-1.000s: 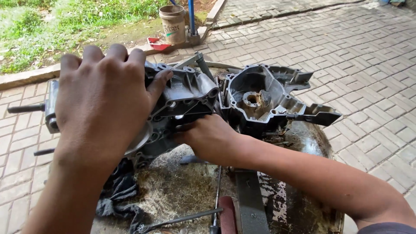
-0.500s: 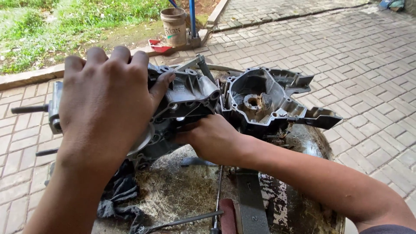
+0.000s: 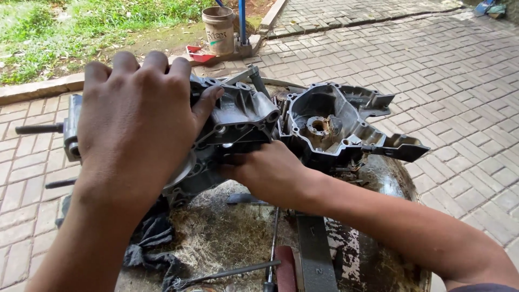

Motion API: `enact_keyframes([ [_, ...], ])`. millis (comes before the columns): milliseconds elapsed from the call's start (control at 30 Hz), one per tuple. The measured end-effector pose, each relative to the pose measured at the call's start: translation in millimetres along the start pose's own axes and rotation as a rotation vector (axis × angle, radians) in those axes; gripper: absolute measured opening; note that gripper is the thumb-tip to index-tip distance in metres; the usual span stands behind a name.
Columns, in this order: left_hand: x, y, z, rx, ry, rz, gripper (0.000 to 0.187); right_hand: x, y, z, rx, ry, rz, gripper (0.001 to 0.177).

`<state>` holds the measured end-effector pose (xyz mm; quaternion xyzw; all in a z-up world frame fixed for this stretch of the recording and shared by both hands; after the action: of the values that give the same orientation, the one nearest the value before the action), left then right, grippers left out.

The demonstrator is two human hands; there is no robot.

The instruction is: The person uses a flat metal tool to scrape and clean the mating surface of a disassembled engine casing. They repeatedly scrape along the edges and grooves of the metal part, removing residue, while the engine block rests on a work surface.

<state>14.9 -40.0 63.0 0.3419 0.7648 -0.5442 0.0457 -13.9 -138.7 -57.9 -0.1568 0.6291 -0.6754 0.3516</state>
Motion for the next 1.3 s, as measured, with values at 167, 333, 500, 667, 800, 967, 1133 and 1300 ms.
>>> enact_keyframes([
  [167, 1, 4, 1, -0.030, 0.005, 0.010, 0.065, 6, 8, 5, 0.383, 0.106, -0.121, 0.025],
  [333, 2, 3, 1, -0.052, 0.007, 0.065, 0.065, -4, 27, 13, 0.027, 0.043, -0.155, 0.039],
  [500, 1, 4, 2, -0.054, 0.009, 0.046, 0.065, 4, -6, 1, 0.114, 0.008, 0.033, 0.026],
  [667, 2, 7, 1, -0.080, 0.003, 0.050, 0.067, 2, 1, 3, 0.375, 0.061, -0.022, 0.019],
  [800, 2, 3, 3, -0.078, 0.007, 0.069, 0.066, -4, 19, 10, -0.029, 0.039, -0.111, 0.044],
  [967, 3, 1, 1, -0.037, 0.001, 0.050, 0.065, 3, 0, 7, 0.081, 0.050, -0.048, 0.030],
  [1133, -1, 4, 2, -0.039, 0.003, 0.024, 0.067, 1, 26, 1, 0.207, 0.063, -0.136, 0.049],
  [1300, -1, -3, 3, -0.013, 0.006, 0.024, 0.064, 1, 8, 14, -0.035, 0.051, -0.043, 0.047],
])
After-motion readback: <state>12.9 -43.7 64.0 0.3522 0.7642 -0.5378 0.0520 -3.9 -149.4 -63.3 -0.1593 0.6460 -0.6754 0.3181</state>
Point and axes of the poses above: each hand's wrist, its own x-axis away from the middle knuckle, its own y-axis out of the palm, z = x × y, the point moved 8 cm from there along -x, towards the middle knuckle, and after that the axes turned 8 degrees about -z, right-handed, at the moved point
